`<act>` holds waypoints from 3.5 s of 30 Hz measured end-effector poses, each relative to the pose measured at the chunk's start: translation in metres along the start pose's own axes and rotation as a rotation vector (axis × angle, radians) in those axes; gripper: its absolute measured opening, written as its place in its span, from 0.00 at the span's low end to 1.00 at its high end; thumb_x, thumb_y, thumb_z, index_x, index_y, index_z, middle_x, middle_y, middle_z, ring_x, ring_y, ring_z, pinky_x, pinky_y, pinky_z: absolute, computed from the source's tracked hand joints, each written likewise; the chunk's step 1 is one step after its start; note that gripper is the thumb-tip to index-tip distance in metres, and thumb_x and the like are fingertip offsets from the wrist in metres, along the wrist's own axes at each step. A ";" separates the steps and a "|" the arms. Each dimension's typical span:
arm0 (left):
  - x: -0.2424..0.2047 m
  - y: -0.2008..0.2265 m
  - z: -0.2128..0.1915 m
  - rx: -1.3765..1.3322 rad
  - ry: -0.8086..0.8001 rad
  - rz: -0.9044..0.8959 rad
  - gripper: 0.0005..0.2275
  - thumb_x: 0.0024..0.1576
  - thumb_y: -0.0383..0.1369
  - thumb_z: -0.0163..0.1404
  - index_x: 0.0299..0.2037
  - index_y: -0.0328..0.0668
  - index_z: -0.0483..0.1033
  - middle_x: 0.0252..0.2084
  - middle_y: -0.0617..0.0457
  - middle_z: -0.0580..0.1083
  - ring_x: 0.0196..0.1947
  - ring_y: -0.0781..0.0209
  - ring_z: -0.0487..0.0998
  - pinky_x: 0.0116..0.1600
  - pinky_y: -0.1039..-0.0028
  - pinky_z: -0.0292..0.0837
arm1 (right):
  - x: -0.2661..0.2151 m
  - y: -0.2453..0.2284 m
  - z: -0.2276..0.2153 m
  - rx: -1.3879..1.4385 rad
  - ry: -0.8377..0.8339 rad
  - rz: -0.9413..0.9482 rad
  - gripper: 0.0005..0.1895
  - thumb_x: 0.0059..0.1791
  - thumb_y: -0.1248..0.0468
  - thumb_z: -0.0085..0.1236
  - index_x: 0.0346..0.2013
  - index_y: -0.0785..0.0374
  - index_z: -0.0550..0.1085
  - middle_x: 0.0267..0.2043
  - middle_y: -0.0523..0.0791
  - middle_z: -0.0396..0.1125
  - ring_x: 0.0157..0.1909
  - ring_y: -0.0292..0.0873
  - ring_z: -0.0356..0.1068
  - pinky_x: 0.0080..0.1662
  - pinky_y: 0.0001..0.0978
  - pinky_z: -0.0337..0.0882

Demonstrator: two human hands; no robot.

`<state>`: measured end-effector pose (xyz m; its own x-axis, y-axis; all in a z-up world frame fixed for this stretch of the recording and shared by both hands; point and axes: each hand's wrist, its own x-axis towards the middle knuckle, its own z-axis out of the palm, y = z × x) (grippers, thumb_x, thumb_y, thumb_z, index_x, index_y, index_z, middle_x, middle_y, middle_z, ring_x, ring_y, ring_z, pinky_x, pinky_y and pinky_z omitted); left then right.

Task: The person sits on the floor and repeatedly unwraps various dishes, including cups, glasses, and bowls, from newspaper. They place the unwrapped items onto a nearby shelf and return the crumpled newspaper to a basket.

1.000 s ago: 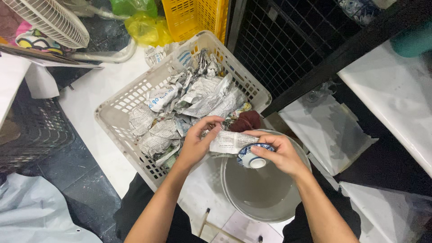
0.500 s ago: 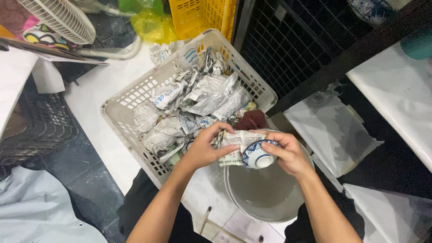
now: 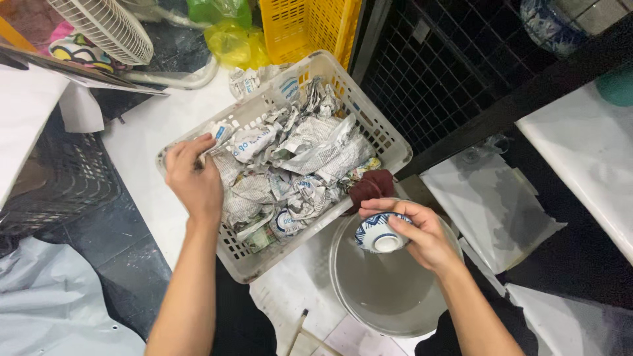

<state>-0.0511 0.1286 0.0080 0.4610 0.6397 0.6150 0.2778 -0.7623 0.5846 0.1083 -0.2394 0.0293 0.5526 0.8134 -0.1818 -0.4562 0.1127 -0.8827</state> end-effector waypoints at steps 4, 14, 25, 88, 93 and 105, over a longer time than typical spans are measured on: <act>-0.010 -0.058 0.019 0.246 -0.287 -0.032 0.10 0.47 0.16 0.50 0.36 0.32 0.82 0.47 0.35 0.75 0.46 0.42 0.76 0.50 0.56 0.73 | -0.004 0.005 -0.006 0.003 0.002 -0.003 0.10 0.52 0.64 0.55 0.29 0.66 0.70 0.59 0.60 0.70 0.61 0.57 0.72 0.58 0.51 0.74; -0.035 -0.147 0.070 0.880 -0.732 0.057 0.13 0.54 0.29 0.49 0.45 0.30 0.78 0.50 0.37 0.76 0.53 0.43 0.74 0.58 0.55 0.64 | -0.008 0.021 -0.002 0.367 0.461 0.258 0.14 0.55 0.57 0.52 0.50 0.63 0.74 0.47 0.46 0.73 0.47 0.40 0.75 0.51 0.40 0.74; -0.049 -0.076 0.032 0.967 -0.457 0.380 0.31 0.44 0.38 0.52 0.63 0.39 0.72 0.64 0.32 0.64 0.62 0.35 0.63 0.62 0.51 0.54 | -0.073 -0.036 0.010 0.654 0.418 0.103 0.19 0.52 0.60 0.52 0.53 0.69 0.72 0.53 0.50 0.74 0.55 0.46 0.72 0.59 0.43 0.69; -0.072 0.125 0.028 -0.262 -0.887 -0.160 0.08 0.56 0.32 0.54 0.43 0.39 0.81 0.39 0.44 0.79 0.38 0.48 0.81 0.44 0.62 0.77 | -0.008 -0.066 0.018 -1.679 0.465 -0.816 0.12 0.45 0.67 0.64 0.43 0.58 0.78 0.45 0.41 0.74 0.51 0.45 0.70 0.55 0.45 0.58; -0.080 0.083 0.032 0.032 -0.924 -0.034 0.13 0.51 0.34 0.58 0.43 0.37 0.80 0.41 0.36 0.77 0.42 0.37 0.79 0.46 0.51 0.75 | 0.086 0.012 0.005 -1.227 0.317 -0.303 0.22 0.47 0.60 0.62 0.53 0.67 0.74 0.49 0.51 0.72 0.48 0.51 0.75 0.49 0.41 0.75; -0.064 0.067 0.043 0.082 -1.253 -0.247 0.17 0.56 0.42 0.54 0.48 0.37 0.77 0.46 0.38 0.78 0.48 0.39 0.79 0.54 0.53 0.73 | 0.234 0.053 0.021 -0.899 0.585 0.442 0.35 0.45 0.39 0.66 0.40 0.74 0.80 0.38 0.56 0.78 0.30 0.50 0.78 0.33 0.35 0.74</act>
<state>-0.0256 0.0325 -0.0147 0.8529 0.2684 -0.4477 0.4994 -0.6694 0.5500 0.1983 -0.0313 -0.0511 0.8138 0.2659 -0.5167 -0.1599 -0.7524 -0.6390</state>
